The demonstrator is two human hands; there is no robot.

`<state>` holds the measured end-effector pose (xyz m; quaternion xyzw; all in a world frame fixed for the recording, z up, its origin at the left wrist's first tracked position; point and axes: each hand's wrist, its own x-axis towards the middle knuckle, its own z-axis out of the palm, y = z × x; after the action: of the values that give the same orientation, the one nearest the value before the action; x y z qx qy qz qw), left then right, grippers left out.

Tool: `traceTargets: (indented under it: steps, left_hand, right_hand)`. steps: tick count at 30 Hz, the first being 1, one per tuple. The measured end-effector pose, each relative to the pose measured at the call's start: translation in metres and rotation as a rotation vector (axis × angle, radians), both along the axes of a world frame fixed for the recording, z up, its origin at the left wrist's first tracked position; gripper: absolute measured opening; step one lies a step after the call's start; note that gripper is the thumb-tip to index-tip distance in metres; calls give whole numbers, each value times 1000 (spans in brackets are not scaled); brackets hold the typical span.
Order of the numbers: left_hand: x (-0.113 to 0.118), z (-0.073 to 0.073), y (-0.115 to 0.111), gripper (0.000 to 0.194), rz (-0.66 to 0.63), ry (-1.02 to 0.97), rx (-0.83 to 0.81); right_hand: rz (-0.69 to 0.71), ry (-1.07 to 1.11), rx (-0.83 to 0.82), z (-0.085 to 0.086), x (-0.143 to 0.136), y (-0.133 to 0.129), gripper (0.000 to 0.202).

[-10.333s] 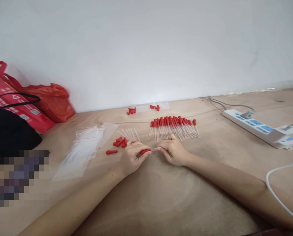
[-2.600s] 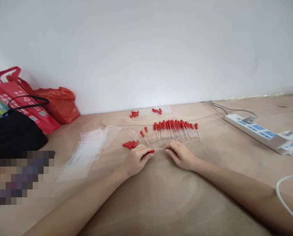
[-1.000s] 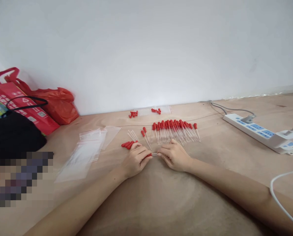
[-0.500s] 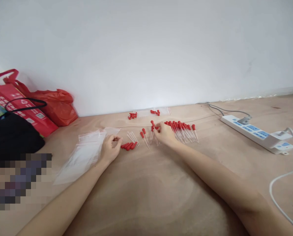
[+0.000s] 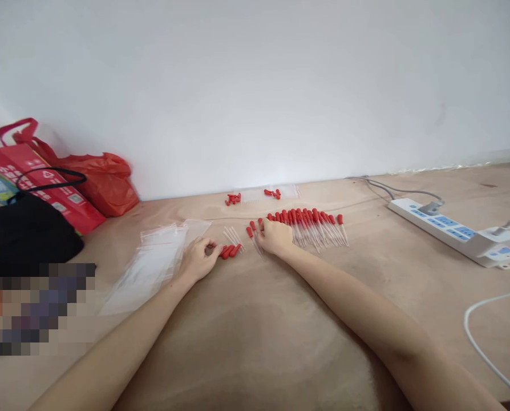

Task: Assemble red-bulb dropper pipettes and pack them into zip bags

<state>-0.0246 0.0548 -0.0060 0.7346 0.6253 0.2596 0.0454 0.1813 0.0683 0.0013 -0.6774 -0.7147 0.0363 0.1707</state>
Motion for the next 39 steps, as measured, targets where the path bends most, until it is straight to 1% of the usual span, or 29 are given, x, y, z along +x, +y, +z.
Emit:
traceTargets:
  steps: [5, 8, 12, 16, 22, 27, 29, 31, 32, 34, 36, 39]
  left_hand:
    - [0, -2, 3, 22, 0, -8, 0]
    - [-1, -3, 4, 23, -3, -26, 10]
    - [-3, -5, 4, 25, 4, -61, 39]
    - [-4, -7, 4, 22, 19, -90, 72]
    - [-6, -10, 6, 24, -14, -99, 91]
    - [-6, -7, 4, 26, -53, -57, 118]
    - [-4, -4, 1, 25, -64, -44, 140]
    - [0, -2, -3, 23, -84, -19, 176]
    - [3, 0, -6, 22, -105, 4, 199]
    - [10, 1, -13, 20, -172, 59, 246]
    - [19, 2, -21, 18, -260, 97, 279]
    - [33, 1, -34, 16, -368, 104, 279]
  right_hand:
    - [44, 27, 28, 3, -6, -5, 27]
    - [63, 46, -6, 5, -17, -4, 26]
    - [21, 99, -68, 10, -37, 3, 24]
    - [-1, 124, -143, 14, -50, 9, 28]
    - [25, 118, -179, 15, -57, 10, 24]
    - [50, 108, -172, 16, -57, 6, 22]
    - [62, 105, -147, 16, -49, 1, 24]
    - [99, 100, -56, 14, -35, -5, 26]
    - [135, 99, 15, 11, -26, -10, 26]
    - [216, 128, 140, 2, -1, -20, 22]
    - [311, 194, 191, -10, 27, -32, 17]
    - [452, 264, 246, -24, 65, -51, 14]
